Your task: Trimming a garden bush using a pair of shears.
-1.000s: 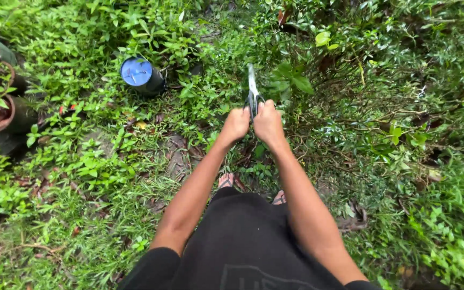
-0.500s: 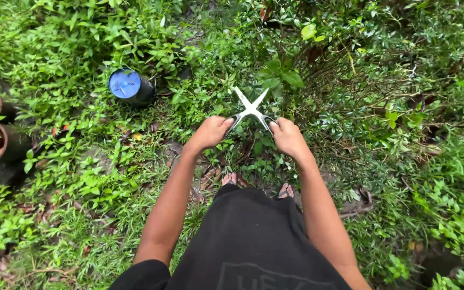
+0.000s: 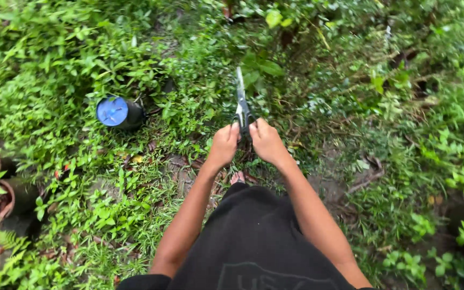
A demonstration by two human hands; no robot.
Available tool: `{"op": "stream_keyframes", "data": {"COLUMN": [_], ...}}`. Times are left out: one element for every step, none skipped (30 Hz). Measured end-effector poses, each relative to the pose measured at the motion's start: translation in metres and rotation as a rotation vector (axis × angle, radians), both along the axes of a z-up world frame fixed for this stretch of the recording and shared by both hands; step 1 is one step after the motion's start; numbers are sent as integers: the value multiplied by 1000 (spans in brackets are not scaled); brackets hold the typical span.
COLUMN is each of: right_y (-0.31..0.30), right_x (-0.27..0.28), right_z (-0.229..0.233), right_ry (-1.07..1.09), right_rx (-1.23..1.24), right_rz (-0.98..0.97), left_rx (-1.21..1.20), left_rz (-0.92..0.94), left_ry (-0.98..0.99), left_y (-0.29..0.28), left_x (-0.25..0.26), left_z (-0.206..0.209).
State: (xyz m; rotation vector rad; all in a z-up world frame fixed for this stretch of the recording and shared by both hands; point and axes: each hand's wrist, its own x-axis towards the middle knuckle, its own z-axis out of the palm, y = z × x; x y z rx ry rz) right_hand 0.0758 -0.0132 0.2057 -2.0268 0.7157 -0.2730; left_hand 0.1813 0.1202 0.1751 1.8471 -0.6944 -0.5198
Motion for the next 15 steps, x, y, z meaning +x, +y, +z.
{"op": "stream_keyframes", "data": {"right_y": [-3, -5, -8, -14, -21, -29, -33, -37, -42, -42, -41, -41, -36, -32, -30], "right_x": [-8, -17, -26, -38, -52, -66, -75, -82, -92, -97, -104, -112, -120, -128, -131], "right_z": [8, 17, 26, 34, 44, 53, 55, 57, 59, 56, 54, 51, 53, 56, 59], "right_ry": [0, 28, 57, 58, 72, 87, 83, 57, 33, 32, 26, 21, 27, 26, 17], "right_rx": [0, -2, -6, -7, -24, -40, -44, -61, -80, -85, -78, -70, -71, -20, 23], "right_rz": [-10, 28, 67, 58, 66, 75, 76, 61, 45, 43, 45, 47, 47, 66, 88], "left_rx": [0, 9, 15, 13, 30, 46, 43, 68, 92, 87, 81, 76, 75, 34, -14], "left_rz": [-10, -17, -23, -32, -43, -54, -53, -59, -67, -68, -77, -86, -87, -110, -130], "left_ry": [0, 8, 17, 19, 4, -11, -15, 12, 42, 41, 53, 65, 71, 77, 75], "left_y": [5, 11, 16, 20, 24, 28, 26, 24, 20, 12, 5, -2, -8, -14, -22], "left_x": [-1, -3, -5, -5, -9, -13, -19, -25, -32, -41, -53, -65, -81, -96, -107], "left_z": [3, 6, 8, 13, 19, 25, 37, 50, 61, 53, 45, 37, 34, 32, 31]}}
